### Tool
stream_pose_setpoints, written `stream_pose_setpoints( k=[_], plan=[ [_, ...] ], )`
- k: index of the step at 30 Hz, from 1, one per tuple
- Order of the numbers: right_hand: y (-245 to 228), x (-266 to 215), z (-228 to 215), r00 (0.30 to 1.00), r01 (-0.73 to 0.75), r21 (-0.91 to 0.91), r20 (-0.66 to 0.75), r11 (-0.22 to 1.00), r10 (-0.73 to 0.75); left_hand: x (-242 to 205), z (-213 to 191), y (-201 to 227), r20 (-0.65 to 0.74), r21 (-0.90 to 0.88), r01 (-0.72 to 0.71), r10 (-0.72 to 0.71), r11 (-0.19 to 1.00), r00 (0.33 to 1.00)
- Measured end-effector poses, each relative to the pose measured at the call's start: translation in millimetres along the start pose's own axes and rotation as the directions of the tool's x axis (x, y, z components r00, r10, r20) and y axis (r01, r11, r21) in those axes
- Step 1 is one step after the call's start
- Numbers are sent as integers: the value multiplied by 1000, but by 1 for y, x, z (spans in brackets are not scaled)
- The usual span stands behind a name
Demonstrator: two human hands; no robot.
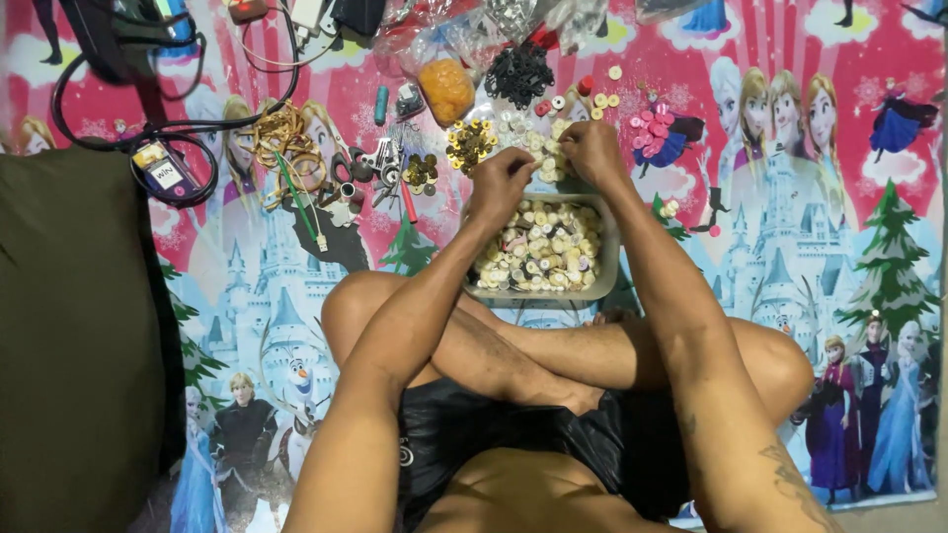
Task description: Sort small decorative buttons and beads from a plastic container onto a mat
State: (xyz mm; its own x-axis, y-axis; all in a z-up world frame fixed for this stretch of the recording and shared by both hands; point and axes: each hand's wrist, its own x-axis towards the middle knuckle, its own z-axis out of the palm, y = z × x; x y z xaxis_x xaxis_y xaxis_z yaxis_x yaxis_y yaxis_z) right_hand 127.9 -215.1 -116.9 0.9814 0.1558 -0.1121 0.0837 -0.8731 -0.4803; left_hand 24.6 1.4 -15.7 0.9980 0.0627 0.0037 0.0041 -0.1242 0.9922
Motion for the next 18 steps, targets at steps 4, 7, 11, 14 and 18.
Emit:
stream_pose_setpoints(
  k=[4, 7, 11, 14, 18],
  plan=[
    [-32, -25, -26, 1000, 28, 118, -1, 993, -28, 4, 12, 2, 43, 105, -22, 18, 994, 999],
    [-40, -33, -35, 1000, 1, 194, -27, 981, 5, 6, 19, -9, 64, 139, 3, -12, 990, 998],
    [-63, -50, -64, 996, -24, 331, -68, 943, 50, 4, 14, 3, 60, 92, 77, -83, 993, 995],
    [-69, -55, -79, 997, 5, 389, -72, 921, 25, 13, 21, -19, 52, 25, 127, -128, 992, 990],
    [-56, -52, -83, 992, -125, 778, 84, 616, 95, 15, 24, -20, 70, -93, 180, -174, 979, 982]
  ],
)
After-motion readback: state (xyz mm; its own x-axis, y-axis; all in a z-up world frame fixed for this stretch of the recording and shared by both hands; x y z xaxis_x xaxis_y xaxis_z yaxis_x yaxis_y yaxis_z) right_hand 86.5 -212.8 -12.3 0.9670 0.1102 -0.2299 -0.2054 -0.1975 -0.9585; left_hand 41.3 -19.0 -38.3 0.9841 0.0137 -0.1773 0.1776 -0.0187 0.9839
